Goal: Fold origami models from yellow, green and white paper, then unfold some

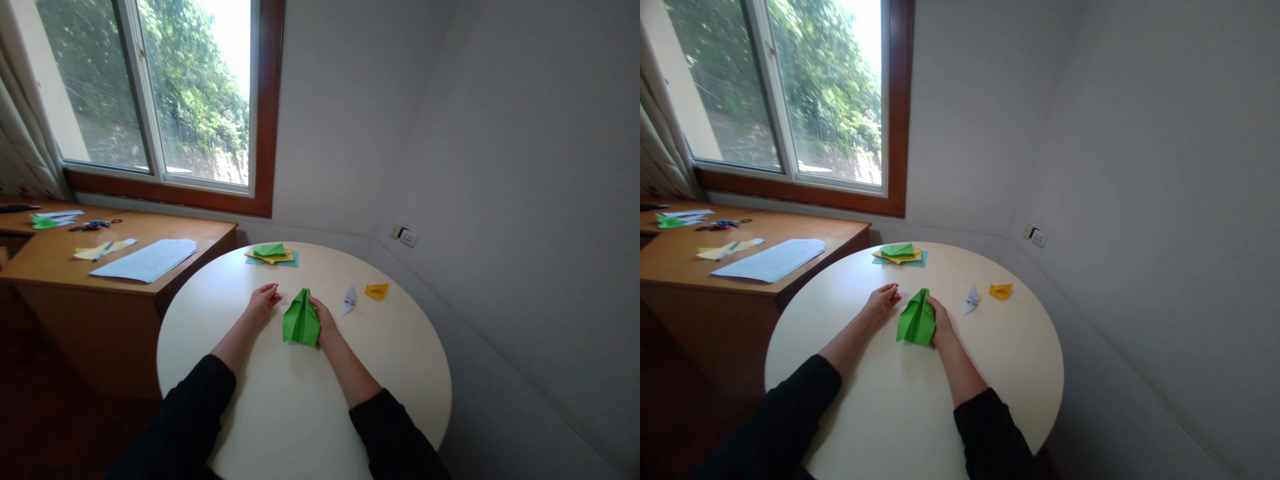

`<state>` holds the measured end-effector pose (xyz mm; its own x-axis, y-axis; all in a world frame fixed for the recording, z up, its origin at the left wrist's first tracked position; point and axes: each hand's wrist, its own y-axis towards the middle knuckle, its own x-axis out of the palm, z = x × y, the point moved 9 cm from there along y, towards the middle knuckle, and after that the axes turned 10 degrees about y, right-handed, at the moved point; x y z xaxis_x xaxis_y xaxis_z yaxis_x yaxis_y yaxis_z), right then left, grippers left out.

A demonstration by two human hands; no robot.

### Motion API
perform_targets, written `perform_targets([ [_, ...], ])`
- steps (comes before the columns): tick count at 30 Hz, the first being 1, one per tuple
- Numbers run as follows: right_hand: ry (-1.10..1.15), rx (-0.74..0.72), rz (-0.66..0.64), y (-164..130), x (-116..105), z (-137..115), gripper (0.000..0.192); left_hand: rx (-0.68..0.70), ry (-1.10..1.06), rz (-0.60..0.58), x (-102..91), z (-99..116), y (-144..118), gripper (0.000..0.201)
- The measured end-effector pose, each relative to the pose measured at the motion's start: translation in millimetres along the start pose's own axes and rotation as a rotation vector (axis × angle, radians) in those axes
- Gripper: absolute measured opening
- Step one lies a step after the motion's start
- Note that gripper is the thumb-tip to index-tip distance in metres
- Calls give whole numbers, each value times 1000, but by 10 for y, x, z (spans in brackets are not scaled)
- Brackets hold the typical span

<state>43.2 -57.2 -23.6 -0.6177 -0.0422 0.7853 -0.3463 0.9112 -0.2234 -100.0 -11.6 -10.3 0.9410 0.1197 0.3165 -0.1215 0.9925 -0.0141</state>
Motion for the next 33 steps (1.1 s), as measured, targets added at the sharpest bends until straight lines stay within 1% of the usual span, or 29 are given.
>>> perform_targets([
  [2, 41, 15, 51, -27, -3, -1, 20, -42, -34, -98, 123, -11, -53, 8],
  [4, 70, 2, 43, -36, 41, 0, 20, -98, -107, -230, 271, -35, -126, 7],
  [5, 80, -8, 30, -35, 65, 2, 19, -118, -127, -272, 318, -43, -163, 8],
  [7, 89, -30, 9, -29, 96, 4, 19, -146, -124, -314, 367, -55, -224, 12],
  [11, 48, -74, -5, -25, 106, -20, 17, -178, -37, -388, 426, -70, -318, 29],
  [15, 11, -53, -17, -35, 113, -18, 17, -159, -10, -472, 493, -40, -367, 39],
  [18, 14, -39, -30, -52, 133, -17, 17, -146, -14, -502, 510, -23, -371, 42],
  [24, 37, -37, -60, -86, 166, -58, 20, -163, -26, -513, 477, -22, -342, 43],
  [30, 86, -39, 20, -12, -24, -110, 19, -185, -123, -530, 476, -41, -312, 37],
  [33, 90, -47, 21, 26, -69, -116, 18, -179, -86, -515, 460, -46, -308, 34],
])
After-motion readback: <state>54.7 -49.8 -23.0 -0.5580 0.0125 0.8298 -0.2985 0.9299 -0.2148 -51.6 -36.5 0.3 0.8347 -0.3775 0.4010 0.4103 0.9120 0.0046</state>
